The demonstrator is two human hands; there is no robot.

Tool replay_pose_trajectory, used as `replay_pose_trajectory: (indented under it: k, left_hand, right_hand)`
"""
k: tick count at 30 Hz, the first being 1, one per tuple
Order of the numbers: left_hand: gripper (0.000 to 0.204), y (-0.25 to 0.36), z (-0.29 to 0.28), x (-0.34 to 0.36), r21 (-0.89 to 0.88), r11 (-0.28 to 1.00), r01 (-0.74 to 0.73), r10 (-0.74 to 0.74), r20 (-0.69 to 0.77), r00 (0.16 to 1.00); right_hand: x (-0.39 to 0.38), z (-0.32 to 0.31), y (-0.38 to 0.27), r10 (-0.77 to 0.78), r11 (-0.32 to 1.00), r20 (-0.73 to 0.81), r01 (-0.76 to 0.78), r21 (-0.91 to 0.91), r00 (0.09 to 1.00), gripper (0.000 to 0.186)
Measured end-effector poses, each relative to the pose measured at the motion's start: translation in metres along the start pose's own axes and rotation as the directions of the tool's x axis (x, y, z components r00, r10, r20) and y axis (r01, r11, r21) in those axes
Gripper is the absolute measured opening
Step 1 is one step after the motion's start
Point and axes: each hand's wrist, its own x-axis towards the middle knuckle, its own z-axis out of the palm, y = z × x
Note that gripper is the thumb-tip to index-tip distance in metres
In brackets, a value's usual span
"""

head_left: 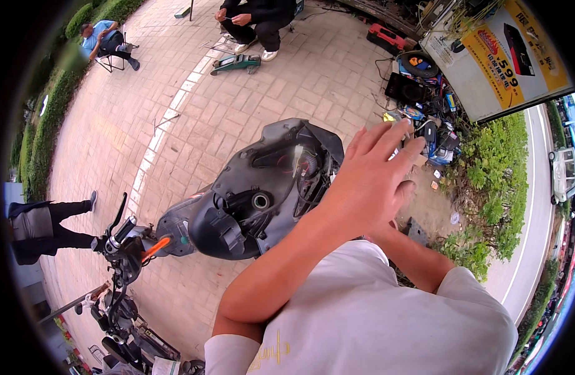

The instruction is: The person uses pliers and a screwdriver to strip insulation from wires and manipulate a white connector on an electric scooter. They repeatedly adjust and reposition the wires and connector while working over the scooter's open body.

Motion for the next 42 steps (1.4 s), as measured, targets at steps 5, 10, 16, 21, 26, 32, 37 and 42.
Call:
replay_pose_trajectory:
  k: [5,10,16,21,26,32,37,42]
  left_hand:
    - [0.045,-0.110,-0.010,-0.063,0.211,0.744,0.634,-0.618,-0.144,0.773]
    - [0.043,-0.162,-0.012,-0.111,0.115,0.624,0.773,-0.774,-0.042,0.632]
    - [0.025,-0.104,-0.040,-0.133,-0.339,0.631,0.698,-0.776,-0.256,0.577]
    - [0.022,-0.062,-0.071,-0.161,-0.496,0.652,0.573,-0.757,-0.374,0.536]
    - [0.024,-0.057,-0.091,-0.183,-0.559,0.654,0.510,-0.744,-0.352,0.568]
    - [0.023,-0.064,-0.103,-0.181,-0.579,0.704,0.410,-0.671,-0.354,0.652]
    - [0.016,-0.080,-0.121,-0.178,-0.559,0.699,0.446,-0.665,-0.279,0.693]
    - [0.016,-0.089,-0.132,-0.183,-0.556,0.713,0.427,-0.624,-0.227,0.748]
  right_hand:
    - [-0.008,-0.042,0.023,0.087,0.992,0.001,-0.086,-0.089,0.996,0.007]
    - [-0.007,-0.030,0.025,0.106,0.989,0.044,-0.101,-0.107,0.993,0.012]
    - [0.002,0.018,0.002,-0.048,0.956,0.267,0.122,-0.267,0.962,0.014]
    - [-0.003,0.078,-0.005,-0.143,0.900,0.516,0.328,-0.288,0.845,0.022]
    - [-0.023,0.134,-0.013,-0.076,0.939,0.567,0.251,-0.237,0.820,0.021]
    - [-0.027,0.161,-0.006,-0.093,0.904,0.475,0.274,-0.328,0.875,0.023]
    - [-0.024,0.162,-0.007,0.062,0.906,0.346,0.093,-0.413,0.936,0.024]
    - [-0.030,0.171,-0.012,-0.002,0.872,0.317,0.157,-0.465,0.949,0.024]
